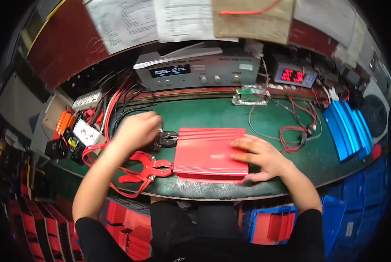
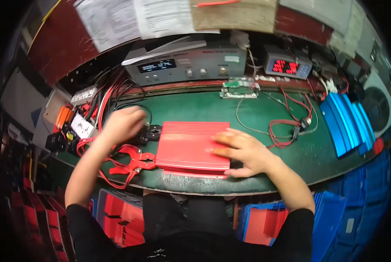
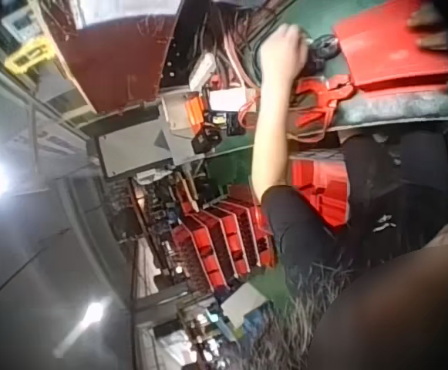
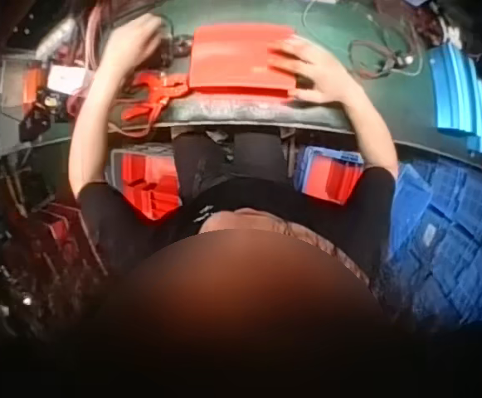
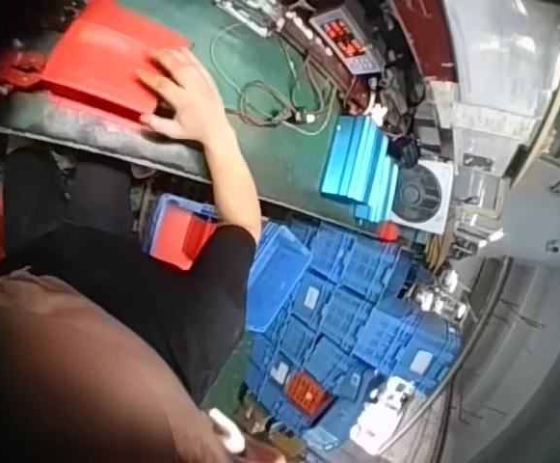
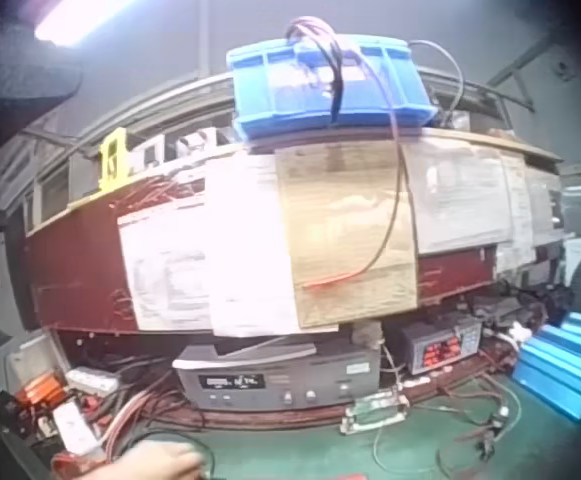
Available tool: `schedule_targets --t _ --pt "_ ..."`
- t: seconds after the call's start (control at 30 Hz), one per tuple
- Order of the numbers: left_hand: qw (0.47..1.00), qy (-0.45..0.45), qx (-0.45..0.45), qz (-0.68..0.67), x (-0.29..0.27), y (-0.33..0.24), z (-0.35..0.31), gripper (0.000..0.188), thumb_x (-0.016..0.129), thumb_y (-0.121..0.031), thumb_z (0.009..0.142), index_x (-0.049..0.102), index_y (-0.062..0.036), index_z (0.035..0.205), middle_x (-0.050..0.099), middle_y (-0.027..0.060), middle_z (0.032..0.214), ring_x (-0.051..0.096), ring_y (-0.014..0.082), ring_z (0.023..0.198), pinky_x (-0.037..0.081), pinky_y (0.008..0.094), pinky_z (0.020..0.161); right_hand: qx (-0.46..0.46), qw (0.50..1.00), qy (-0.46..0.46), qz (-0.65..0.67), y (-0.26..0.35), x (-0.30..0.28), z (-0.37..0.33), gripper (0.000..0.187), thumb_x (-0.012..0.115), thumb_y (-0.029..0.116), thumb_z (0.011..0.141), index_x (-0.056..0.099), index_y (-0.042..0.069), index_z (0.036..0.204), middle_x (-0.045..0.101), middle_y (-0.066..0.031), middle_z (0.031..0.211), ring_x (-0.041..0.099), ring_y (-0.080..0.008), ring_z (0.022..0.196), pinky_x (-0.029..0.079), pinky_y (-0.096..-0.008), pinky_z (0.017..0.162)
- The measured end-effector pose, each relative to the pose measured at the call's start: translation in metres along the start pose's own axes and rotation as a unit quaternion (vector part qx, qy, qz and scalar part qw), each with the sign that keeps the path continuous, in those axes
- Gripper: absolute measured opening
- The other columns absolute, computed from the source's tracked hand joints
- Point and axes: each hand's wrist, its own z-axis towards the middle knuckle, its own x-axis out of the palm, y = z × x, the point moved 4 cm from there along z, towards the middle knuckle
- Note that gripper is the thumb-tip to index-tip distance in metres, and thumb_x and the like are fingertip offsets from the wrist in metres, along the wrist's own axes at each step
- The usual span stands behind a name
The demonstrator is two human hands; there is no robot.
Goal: Testing electronic units by connecting them to power terminals at a factory workstation and then sorting them into bins.
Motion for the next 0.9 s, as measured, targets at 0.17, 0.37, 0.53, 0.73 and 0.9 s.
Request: schedule_targets --t 0.17,0.37,0.53,0.73,0.9 --pt "0.955 0.294 -0.013 -0.033 0.01 0.07 -0.055 0.115 0.083 -0.011 0.059 0.031 -0.0174 0.162 0.049 0.0223 0.149 0.053 0.0431 0.133 0.046 0.0454 0.111 -0.011 1.0 0.015 0.015 0.002 0.02 -0.002 0.06 0.073 0.041 0.086 0.062 0.01 0.137 0.054 -0.0159 0.148 0.052 -0.0357 0.137 0.037 -0.0527 0.117" --pt "0.95 0.287 0.039 0.115 0.041 0.071 -0.06 0.113 0.082 -0.021 0.065 0.024 0.0013 0.16 0.05 0.0232 0.134 0.048 0.0408 0.127 0.039 0.0443 0.112 -0.014 1.0 -0.02 0.018 0.0 0.023 -0.01 0.06 0.072 0.038 0.087 0.061 0.011 0.139 0.052 -0.0159 0.151 0.048 -0.0349 0.141 0.036 -0.0521 0.118" --pt "0.932 0.305 0.077 0.18 0.042 0.081 -0.057 0.12 0.078 -0.053 0.07 0.023 0.004 0.16 0.052 0.0221 0.118 0.05 0.04 0.11 0.04 0.0448 0.103 -0.034 0.998 -0.04 0.038 -0.003 0.021 -0.015 0.063 0.076 0.033 0.084 0.06 0.013 0.141 0.052 -0.0154 0.151 0.048 -0.0342 0.141 0.038 -0.0506 0.117" --pt "0.967 0.172 -0.007 0.187 0.018 0.065 -0.037 0.1 0.08 -0.057 0.072 0.046 -0.0071 0.151 0.052 0.0197 0.135 0.048 0.0407 0.128 0.036 0.051 0.107 -0.051 0.997 -0.037 0.054 -0.005 0.019 -0.016 0.062 0.077 0.029 0.081 0.06 0.013 0.139 0.052 -0.0141 0.149 0.048 -0.0347 0.14 0.038 -0.0499 0.116" --pt "0.996 0.052 -0.04 -0.067 0.003 -0.009 -0.097 0.047 0.067 -0.009 0.085 0.059 -0.0005 0.131 0.059 0.0219 0.134 0.052 0.0417 0.127 0.039 0.0493 0.112 -0.024 0.999 -0.01 0.024 -0.005 0.023 -0.015 0.06 0.074 0.033 0.087 0.06 0.015 0.142 0.052 -0.0138 0.151 0.048 -0.0331 0.141 0.038 -0.0521 0.117"
